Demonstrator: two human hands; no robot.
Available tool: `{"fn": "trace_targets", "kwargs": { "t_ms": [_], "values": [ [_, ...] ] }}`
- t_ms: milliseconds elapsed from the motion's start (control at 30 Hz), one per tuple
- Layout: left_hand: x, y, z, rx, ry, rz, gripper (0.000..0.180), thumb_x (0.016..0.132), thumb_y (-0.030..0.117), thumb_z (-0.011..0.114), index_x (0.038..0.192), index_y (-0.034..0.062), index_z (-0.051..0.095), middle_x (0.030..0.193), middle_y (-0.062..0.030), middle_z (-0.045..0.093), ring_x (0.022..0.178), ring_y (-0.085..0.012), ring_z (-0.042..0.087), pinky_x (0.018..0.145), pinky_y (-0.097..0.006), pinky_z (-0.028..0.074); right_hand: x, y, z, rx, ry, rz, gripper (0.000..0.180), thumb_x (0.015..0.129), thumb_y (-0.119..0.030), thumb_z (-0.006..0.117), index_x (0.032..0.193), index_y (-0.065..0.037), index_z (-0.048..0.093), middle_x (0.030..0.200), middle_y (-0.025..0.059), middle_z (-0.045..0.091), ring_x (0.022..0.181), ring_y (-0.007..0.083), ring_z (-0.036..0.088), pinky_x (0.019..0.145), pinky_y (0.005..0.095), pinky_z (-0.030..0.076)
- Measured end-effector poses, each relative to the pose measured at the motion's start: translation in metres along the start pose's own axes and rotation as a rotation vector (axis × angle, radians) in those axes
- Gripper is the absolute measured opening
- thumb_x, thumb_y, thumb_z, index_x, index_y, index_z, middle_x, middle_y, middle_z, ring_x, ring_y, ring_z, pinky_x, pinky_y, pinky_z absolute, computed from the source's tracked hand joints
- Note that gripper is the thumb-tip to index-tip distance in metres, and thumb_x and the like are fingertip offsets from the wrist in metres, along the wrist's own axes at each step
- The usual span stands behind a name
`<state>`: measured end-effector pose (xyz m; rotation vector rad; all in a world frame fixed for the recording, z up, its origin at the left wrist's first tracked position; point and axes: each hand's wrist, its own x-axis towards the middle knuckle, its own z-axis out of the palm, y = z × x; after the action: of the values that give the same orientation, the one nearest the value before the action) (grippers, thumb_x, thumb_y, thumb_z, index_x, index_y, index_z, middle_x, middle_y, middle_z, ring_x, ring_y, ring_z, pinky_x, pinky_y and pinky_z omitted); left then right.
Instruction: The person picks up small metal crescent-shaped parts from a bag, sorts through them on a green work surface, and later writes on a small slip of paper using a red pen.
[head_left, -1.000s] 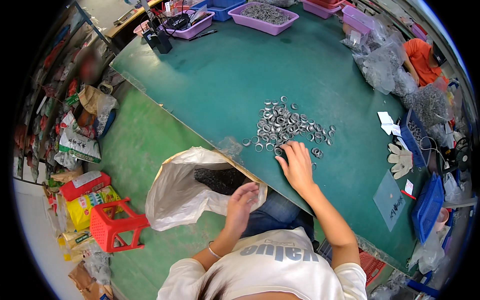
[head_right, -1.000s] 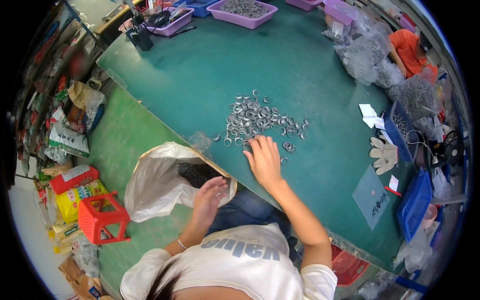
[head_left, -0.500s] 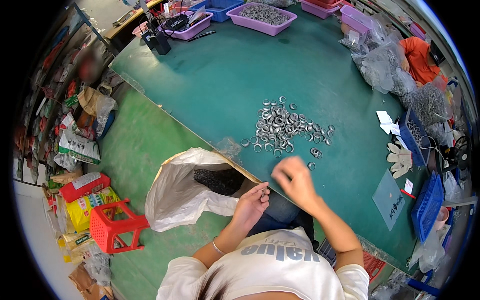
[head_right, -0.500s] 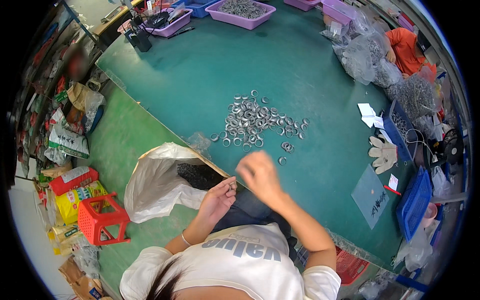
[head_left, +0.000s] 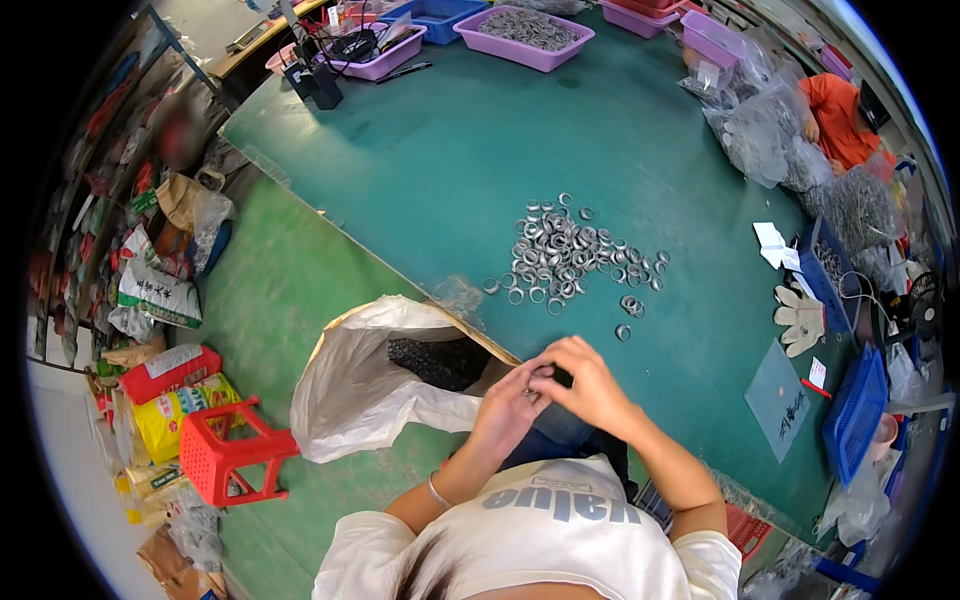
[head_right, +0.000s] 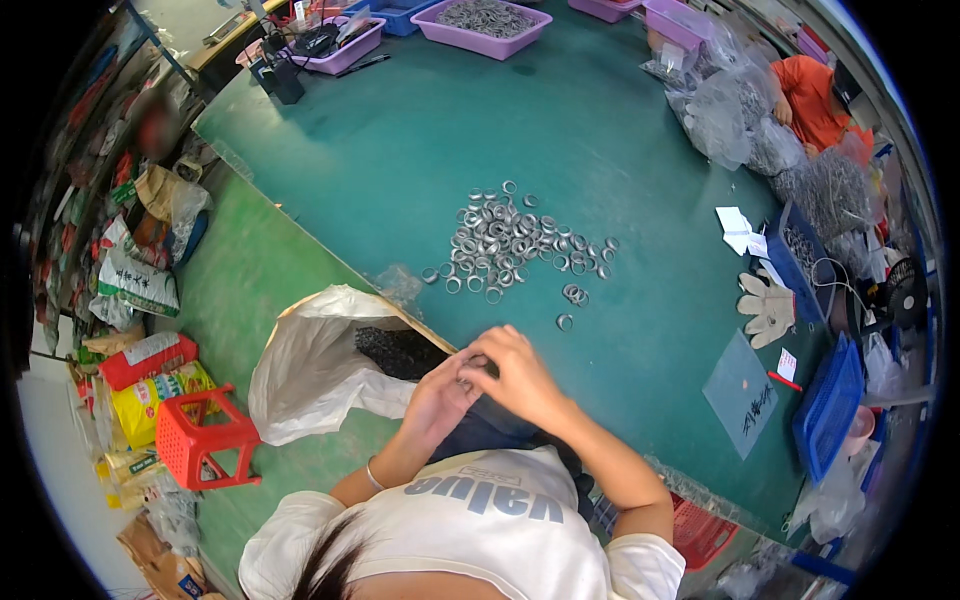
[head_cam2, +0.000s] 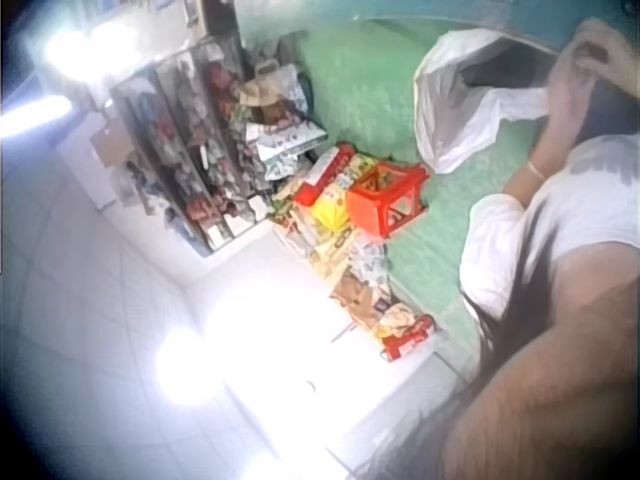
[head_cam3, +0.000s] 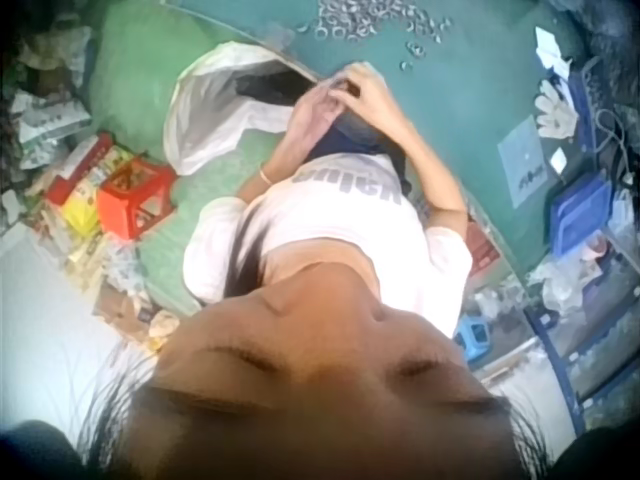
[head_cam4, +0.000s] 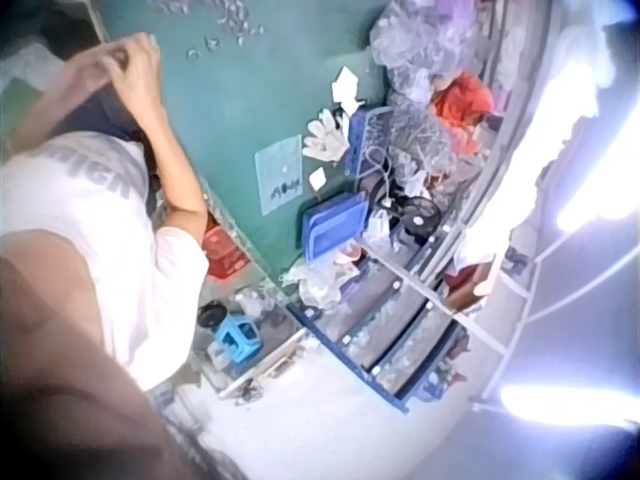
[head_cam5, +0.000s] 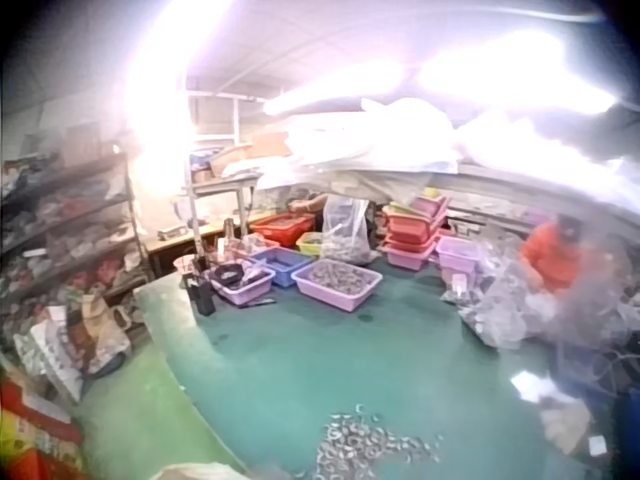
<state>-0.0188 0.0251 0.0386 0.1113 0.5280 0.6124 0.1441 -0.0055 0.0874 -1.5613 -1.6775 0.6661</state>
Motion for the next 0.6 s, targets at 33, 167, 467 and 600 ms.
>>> {"fn": "trace_targets", "kwargs": {
  "t_ms": [33, 167, 467, 600],
  "values": [
    [0.002, -0.002, -0.024, 0.050, -0.035, 0.048, 0.036, 0.095, 0.010, 0.052, 0.126, -0.0065, 0.049, 0.112, -0.0129, 0.058, 0.112, -0.0244, 0.056, 0.098, -0.036, 0.046, 0.005, 0.008, 0.002, 0.036, 0.054, 0.017, 0.021, 0.076, -0.011, 0.071, 0.093, -0.001, 0.063, 0.094, 0.0145, 0.060, 0.092, 0.0331, 0.055, 0.082, 0.0412, 0.044],
    [-0.008, 0.014, -0.053, 0.090, 0.175, 0.199, 0.049, 0.088, -0.001, 0.055, 0.134, -0.0034, 0.039, 0.105, -0.0126, 0.055, 0.110, -0.0284, 0.055, 0.100, -0.039, 0.044, 0.038, 0.044, -0.015, -0.331, 0.394, 0.040, 0.018, 0.077, -0.005, 0.068, 0.093, 0.000, 0.062, 0.097, 0.0131, 0.058, 0.094, 0.0324, 0.052, 0.082, 0.0409, 0.042],
    [-0.021, 0.033, -0.055, 0.023, 0.619, 0.379, 0.069, 0.083, -0.004, 0.051, 0.144, -0.0006, 0.019, 0.124, -0.0202, 0.048, 0.118, -0.0377, 0.051, 0.106, -0.047, 0.040, 0.037, 0.071, -0.011, -0.536, 0.381, 0.078, 0.011, 0.076, -0.004, 0.067, 0.085, -0.001, 0.061, 0.095, 0.0126, 0.055, 0.092, 0.0307, 0.051, 0.080, 0.0402, 0.040],
    [-0.021, 0.020, -0.025, 0.188, 0.178, 0.245, 0.045, 0.093, 0.006, 0.047, 0.135, -0.0057, 0.037, 0.126, -0.0209, 0.053, 0.120, -0.0317, 0.052, 0.105, -0.044, 0.041, 0.016, 0.036, -0.002, -0.101, 0.253, 0.064, 0.011, 0.077, -0.002, 0.068, 0.085, -0.001, 0.060, 0.095, 0.0128, 0.057, 0.094, 0.0313, 0.053, 0.084, 0.0382, 0.043]
  ]
}}
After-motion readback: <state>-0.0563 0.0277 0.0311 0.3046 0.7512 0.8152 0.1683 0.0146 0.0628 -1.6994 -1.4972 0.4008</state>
